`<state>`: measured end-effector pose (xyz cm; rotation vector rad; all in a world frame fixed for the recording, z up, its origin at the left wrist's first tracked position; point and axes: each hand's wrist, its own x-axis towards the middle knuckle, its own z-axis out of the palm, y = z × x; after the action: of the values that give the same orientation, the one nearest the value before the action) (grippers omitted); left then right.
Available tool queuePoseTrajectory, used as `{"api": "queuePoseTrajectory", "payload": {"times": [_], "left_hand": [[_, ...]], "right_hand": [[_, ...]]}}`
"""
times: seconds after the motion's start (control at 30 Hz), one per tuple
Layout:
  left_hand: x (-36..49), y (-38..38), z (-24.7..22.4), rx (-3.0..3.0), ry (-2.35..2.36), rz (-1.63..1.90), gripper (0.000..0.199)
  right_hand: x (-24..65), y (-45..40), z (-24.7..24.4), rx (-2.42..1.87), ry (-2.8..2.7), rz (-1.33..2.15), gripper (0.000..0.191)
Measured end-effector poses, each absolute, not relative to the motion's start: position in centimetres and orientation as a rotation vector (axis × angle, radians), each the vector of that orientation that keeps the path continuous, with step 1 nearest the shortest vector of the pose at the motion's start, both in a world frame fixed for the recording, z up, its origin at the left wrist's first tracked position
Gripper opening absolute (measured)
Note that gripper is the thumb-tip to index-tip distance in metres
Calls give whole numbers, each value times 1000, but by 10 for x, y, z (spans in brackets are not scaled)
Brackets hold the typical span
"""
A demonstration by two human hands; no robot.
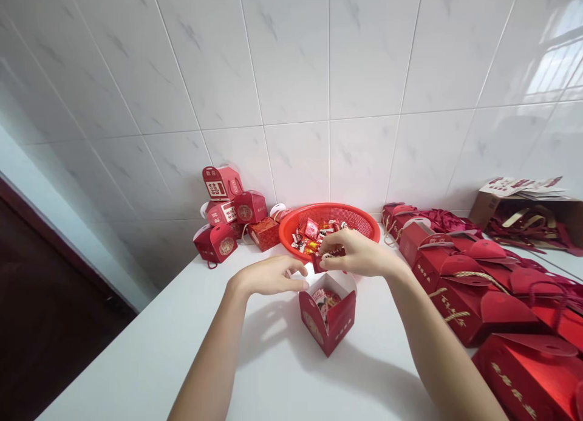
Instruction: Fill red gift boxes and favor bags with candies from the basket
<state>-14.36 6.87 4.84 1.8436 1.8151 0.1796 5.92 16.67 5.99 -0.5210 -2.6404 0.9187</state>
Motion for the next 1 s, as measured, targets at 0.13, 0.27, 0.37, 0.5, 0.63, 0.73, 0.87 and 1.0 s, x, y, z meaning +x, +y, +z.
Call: {"api": "queuePoseTrajectory", "payload": {"times": [0.13,0.27,0.37,0.5,0.63,0.73,0.87,1.0], "left_hand": [[-144,66,51,1810,1727,148,53],[-142,63,54,1804,1768,103,62],[-141,61,56,1831,1775,79,62],[-140,59,58,1857,1790,55,59],[-135,56,61,1989,1760,102,39],[-130,58,59,2046,1564,145,16],[-130,63,51,1996,1441,66,19],[-135,64,47,1970,1422,73,35]], "right_hand": [[57,167,56,-581,-2803,834,15],[61,166,58,-608,-2748,707,20],[71,166,62,-671,-2764,689,26],[90,166,66,-818,-2918,702,55],[94,163,61,-1006,-3029,607,73],[80,158,49,-1203,-3070,444,54],[61,153,33,-1171,-3079,281,40],[57,153,30,-909,-3068,392,32]]}}
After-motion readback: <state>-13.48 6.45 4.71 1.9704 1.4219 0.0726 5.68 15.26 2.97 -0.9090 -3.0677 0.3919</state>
